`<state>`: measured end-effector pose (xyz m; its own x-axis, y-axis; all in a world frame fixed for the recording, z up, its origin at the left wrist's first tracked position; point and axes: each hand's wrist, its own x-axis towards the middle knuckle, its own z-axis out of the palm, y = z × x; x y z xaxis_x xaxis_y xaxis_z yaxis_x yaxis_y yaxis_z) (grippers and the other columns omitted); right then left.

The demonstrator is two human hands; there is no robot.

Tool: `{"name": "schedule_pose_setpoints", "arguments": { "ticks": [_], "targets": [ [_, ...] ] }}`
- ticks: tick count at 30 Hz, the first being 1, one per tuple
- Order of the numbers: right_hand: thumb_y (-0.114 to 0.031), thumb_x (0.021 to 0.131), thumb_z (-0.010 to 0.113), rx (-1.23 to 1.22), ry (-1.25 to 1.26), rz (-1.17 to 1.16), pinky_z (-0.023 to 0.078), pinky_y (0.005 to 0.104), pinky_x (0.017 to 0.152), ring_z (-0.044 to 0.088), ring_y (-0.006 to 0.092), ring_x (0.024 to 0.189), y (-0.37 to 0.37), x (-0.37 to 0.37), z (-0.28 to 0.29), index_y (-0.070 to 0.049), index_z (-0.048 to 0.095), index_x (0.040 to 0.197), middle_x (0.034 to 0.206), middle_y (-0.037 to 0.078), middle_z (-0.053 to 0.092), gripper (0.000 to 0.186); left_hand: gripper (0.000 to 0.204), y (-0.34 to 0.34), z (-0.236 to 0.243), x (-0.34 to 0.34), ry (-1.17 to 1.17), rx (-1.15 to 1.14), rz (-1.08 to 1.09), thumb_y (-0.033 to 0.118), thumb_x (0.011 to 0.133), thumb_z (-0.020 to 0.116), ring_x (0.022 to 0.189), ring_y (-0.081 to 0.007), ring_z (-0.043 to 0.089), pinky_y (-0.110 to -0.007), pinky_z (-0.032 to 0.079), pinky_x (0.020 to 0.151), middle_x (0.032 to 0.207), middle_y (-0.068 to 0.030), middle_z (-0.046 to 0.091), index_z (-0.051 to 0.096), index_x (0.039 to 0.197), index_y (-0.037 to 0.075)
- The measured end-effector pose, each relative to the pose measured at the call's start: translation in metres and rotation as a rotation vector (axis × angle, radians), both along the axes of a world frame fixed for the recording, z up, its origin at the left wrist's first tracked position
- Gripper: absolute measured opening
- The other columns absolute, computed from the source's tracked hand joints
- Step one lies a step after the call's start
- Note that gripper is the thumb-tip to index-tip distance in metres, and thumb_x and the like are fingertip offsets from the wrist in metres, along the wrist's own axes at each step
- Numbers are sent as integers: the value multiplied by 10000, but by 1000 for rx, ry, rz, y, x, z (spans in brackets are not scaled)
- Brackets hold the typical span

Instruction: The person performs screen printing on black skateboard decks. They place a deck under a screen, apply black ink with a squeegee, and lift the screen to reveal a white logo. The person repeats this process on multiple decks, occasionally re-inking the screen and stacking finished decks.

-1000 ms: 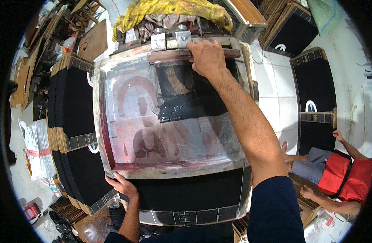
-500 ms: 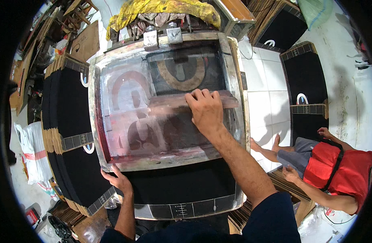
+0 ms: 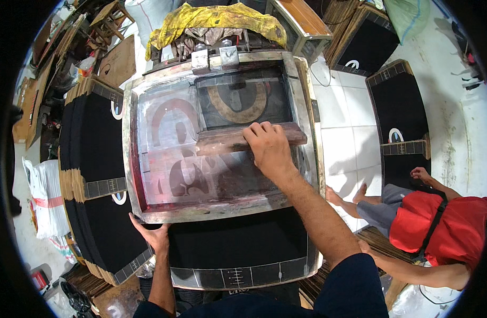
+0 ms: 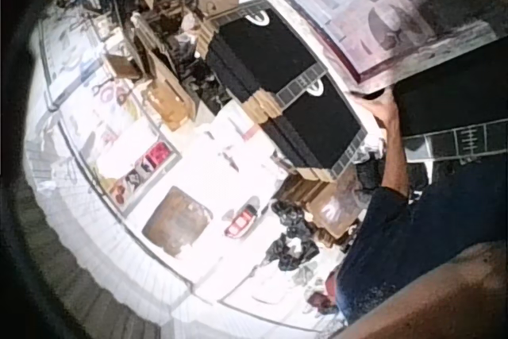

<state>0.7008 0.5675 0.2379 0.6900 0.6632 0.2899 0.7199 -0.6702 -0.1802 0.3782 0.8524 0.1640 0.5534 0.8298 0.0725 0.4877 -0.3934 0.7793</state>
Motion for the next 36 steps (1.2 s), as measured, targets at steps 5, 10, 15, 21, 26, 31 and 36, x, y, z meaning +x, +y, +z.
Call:
{"name": "schedule_pose_setpoints", "arguments": {
  "ticks": [5, 10, 15, 21, 26, 31, 36],
  "targets": [
    [-8, 775, 722, 7, 26, -87, 458, 443, 858, 639, 305, 993, 7, 27, 19, -99, 664, 1096, 993, 73, 679, 338, 1323, -1, 5, -6, -178, -16, -8, 79, 569, 993, 1497, -349, 327, -474, 217, 1266, 1619, -241, 326, 201, 1627, 12],
    [-52, 741, 794, 5, 77, -23, 459, 463, 818, 638, 328, 961, 14, 58, 36, -87, 656, 1095, 1008, 85, 688, 381, 1313, 0, 9, -10, -177, -41, -55, 3, 577, 944, 1478, -355, 350, -474, 249, 1253, 1602, -258, 335, 175, 1641, 50],
    [-77, 739, 815, -67, 221, 25, 466, 463, 833, 651, 318, 984, 3, 45, 28, -82, 656, 1115, 1000, 83, 692, 409, 1336, -1, 7, -5, -184, -106, 19, -32, 556, 952, 1440, -341, 388, -464, 261, 1245, 1553, -228, 393, 183, 1643, 72],
    [-145, 744, 851, -53, 145, 68, 482, 481, 908, 678, 329, 1058, 25, 115, 17, -94, 686, 1122, 1061, 110, 733, 416, 1367, -2, 13, -3, -200, -129, 12, 17, 550, 992, 1467, -341, 354, -470, 248, 1256, 1585, -228, 345, 172, 1642, 69],
    [-277, 724, 885, -229, 168, -4, 476, 503, 1022, 652, 349, 1205, 71, 237, 9, -119, 644, 1331, 1236, 151, 714, 672, 1381, -7, 20, -2, -215, -126, -7, 74, 563, 1016, 1488, -347, 328, -473, 235, 1266, 1607, -235, 313, 155, 1642, 68],
    [-276, 801, 835, 38, -85, -4, 453, 511, 1034, 607, 367, 1225, 60, 225, -6, -158, 617, 1405, 1299, 153, 654, 653, 1405, -9, 27, 1, -214, -109, -23, 190, 562, 1038, 1461, -342, 361, -467, 273, 1252, 1585, -228, 340, 148, 1642, 72],
    [-228, 877, 754, 317, 0, -222, 362, 504, 1091, 541, 347, 1271, -13, 33, 14, -121, 656, 1343, 1281, 142, 630, 489, 1412, -9, 39, 0, -228, -74, -40, 308, 542, 1042, 1417, -334, 416, -464, 316, 1229, 1550, -223, 375, 171, 1625, 63]
  ]
}}
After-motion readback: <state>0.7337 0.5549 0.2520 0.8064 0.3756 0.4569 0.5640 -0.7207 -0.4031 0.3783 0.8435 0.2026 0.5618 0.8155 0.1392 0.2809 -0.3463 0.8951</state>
